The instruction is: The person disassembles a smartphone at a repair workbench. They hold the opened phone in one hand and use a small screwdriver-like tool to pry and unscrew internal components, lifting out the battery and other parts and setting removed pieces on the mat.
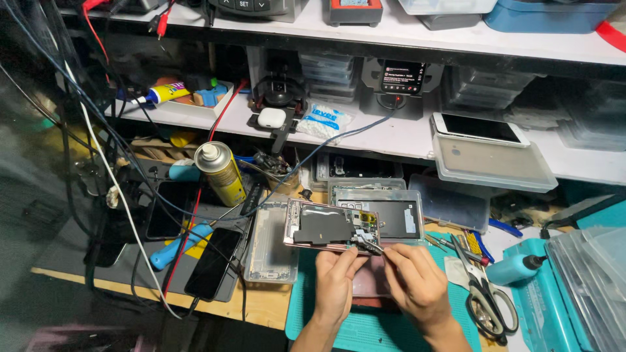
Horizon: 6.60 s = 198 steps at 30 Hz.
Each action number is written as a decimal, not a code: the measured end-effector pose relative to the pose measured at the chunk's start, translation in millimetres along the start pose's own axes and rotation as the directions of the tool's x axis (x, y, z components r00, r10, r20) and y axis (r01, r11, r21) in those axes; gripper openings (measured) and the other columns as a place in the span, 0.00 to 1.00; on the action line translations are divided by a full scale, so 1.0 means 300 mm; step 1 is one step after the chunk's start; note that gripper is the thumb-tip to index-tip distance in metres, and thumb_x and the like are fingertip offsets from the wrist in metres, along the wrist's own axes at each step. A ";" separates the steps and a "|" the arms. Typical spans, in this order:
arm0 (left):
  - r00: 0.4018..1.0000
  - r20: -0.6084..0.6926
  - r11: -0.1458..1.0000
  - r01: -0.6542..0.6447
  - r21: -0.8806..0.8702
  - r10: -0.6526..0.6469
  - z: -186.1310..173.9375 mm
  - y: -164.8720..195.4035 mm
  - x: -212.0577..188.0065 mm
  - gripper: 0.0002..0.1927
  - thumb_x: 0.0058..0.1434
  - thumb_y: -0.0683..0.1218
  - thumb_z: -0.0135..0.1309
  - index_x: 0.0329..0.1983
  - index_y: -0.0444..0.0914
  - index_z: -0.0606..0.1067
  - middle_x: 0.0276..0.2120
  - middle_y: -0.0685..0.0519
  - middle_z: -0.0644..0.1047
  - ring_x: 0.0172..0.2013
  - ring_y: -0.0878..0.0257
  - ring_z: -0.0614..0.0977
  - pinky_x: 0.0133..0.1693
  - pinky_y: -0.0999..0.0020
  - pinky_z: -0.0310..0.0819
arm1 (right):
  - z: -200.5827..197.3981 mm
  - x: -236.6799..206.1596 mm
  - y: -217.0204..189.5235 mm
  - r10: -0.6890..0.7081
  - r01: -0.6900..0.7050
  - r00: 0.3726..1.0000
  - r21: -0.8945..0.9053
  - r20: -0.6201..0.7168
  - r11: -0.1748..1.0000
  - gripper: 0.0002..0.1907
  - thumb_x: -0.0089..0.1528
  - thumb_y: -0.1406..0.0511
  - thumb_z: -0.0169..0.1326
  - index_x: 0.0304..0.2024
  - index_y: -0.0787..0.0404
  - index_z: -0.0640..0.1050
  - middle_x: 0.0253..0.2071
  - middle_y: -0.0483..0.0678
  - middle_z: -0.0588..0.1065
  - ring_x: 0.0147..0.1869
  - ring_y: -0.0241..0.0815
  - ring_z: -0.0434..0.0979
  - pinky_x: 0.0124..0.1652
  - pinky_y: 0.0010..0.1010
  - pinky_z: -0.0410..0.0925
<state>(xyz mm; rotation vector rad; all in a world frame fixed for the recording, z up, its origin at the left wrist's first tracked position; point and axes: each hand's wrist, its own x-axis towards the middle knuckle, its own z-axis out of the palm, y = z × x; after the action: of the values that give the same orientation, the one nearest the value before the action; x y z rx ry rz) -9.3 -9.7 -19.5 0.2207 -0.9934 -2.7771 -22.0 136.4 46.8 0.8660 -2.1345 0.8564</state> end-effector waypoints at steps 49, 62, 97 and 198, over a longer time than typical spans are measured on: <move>0.996 -0.008 0.994 -0.085 -0.075 0.085 -0.170 0.114 0.053 0.10 0.60 0.34 0.50 0.44 0.27 0.77 0.40 0.44 0.82 0.41 0.56 0.83 0.49 0.59 0.78 | -0.217 -0.006 0.272 0.608 -0.589 0.480 -0.281 0.632 0.757 0.15 0.54 0.62 0.65 0.43 0.53 0.85 0.37 0.43 0.83 0.39 0.41 0.81 0.40 0.32 0.75; 0.999 0.046 0.998 -0.019 -0.052 0.021 -0.116 0.095 0.040 0.09 0.64 0.35 0.50 0.43 0.23 0.77 0.41 0.41 0.82 0.42 0.55 0.84 0.50 0.57 0.80 | -0.261 0.005 0.245 0.691 -0.575 0.513 -0.395 0.508 0.717 0.14 0.55 0.61 0.66 0.44 0.52 0.85 0.38 0.44 0.82 0.39 0.44 0.82 0.42 0.33 0.74; 0.974 0.168 0.988 0.151 0.021 -0.152 0.003 0.027 -0.006 0.14 0.64 0.35 0.48 0.48 0.20 0.74 0.43 0.37 0.82 0.43 0.51 0.85 0.50 0.53 0.82 | -0.078 -0.223 0.354 0.847 -0.711 0.443 -0.461 0.293 0.531 0.11 0.49 0.64 0.67 0.30 0.63 0.80 0.27 0.54 0.80 0.38 0.57 0.82 0.41 0.43 0.72; 0.651 0.743 -0.372 -0.658 0.655 0.155 -0.261 0.001 -0.009 0.17 0.67 0.40 0.49 0.57 0.31 0.78 0.48 0.41 0.80 0.48 0.51 0.81 0.50 0.60 0.71 | 0.054 -0.087 0.200 0.721 -0.863 0.430 0.481 0.543 0.152 0.18 0.69 0.66 0.54 0.37 0.79 0.83 0.25 0.59 0.79 0.22 0.42 0.77 0.22 0.31 0.69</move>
<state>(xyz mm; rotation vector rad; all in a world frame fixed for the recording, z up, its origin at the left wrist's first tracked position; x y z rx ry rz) 9.2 -57.4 -79.0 -0.4798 -2.4235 -0.6150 -58.7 166.5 -1.1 -0.0713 -2.3766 2.4143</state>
